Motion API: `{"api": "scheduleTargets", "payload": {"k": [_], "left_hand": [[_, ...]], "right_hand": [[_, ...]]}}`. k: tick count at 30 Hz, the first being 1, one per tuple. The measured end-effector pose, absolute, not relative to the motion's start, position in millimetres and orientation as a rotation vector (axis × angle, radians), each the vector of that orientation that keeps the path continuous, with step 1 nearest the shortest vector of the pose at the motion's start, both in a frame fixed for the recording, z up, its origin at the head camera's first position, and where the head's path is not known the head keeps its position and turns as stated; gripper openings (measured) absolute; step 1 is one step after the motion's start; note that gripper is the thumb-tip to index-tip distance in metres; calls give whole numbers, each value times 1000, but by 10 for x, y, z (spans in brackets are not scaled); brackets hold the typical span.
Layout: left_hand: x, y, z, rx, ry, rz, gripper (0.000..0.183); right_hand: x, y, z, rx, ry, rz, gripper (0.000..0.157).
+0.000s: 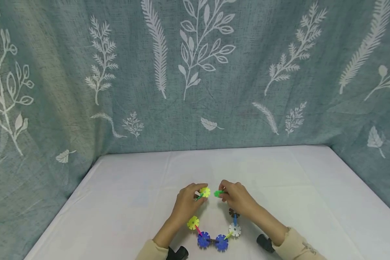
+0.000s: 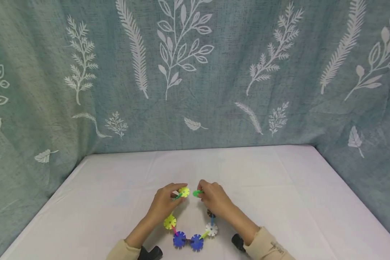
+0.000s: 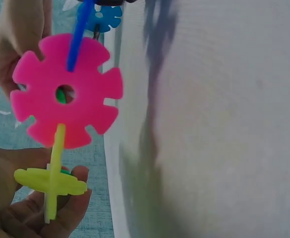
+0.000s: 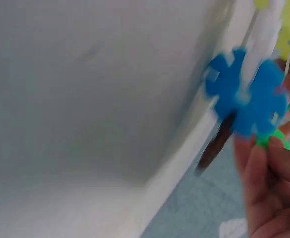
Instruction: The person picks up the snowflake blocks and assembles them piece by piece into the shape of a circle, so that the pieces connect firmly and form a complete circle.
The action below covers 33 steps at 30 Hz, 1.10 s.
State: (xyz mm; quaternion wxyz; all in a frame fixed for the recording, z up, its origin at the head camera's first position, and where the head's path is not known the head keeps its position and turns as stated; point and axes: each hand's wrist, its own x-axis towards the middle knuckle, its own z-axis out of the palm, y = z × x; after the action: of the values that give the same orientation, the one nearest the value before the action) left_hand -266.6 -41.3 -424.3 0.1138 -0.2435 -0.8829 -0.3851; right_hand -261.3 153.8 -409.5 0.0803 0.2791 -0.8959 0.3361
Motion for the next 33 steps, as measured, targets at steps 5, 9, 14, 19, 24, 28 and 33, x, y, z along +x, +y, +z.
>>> {"api": "scheduleTargets", "payload": {"k": [5, 9, 14, 19, 24, 28, 33], "left_hand": [[-2656, -405, -4220, -726, -2582, -1135, 38], [-2651, -393, -4217, -706, -2577, -1136, 36], [-2658, -392, -4214, -706, -2584, -1176, 36], [-2655, -394, -4202, -742, -2599, -1212, 36], [-2656, -399, -4201, -747, -2604, -1215, 36], [-2659, -403, -4197, -758, -2595, -1225, 36], [-2654, -399, -4190, -788, -2594, -1233, 36]], "right_hand": [[-2608, 1393, -4109, 790, -2654, 935, 9], [-2608, 1381, -4106, 784, -2660, 906, 10], [-2602, 1408, -4101, 715, -2668, 946, 10], [-2628, 1408, -4096, 715, -2660, 922, 12], [-2648, 1402, -4093, 725, -2656, 958, 11], [-2659, 1413, -4091, 709, -2635, 1043, 11], [-2672, 1408, -4108, 756, -2615, 1059, 10]]}}
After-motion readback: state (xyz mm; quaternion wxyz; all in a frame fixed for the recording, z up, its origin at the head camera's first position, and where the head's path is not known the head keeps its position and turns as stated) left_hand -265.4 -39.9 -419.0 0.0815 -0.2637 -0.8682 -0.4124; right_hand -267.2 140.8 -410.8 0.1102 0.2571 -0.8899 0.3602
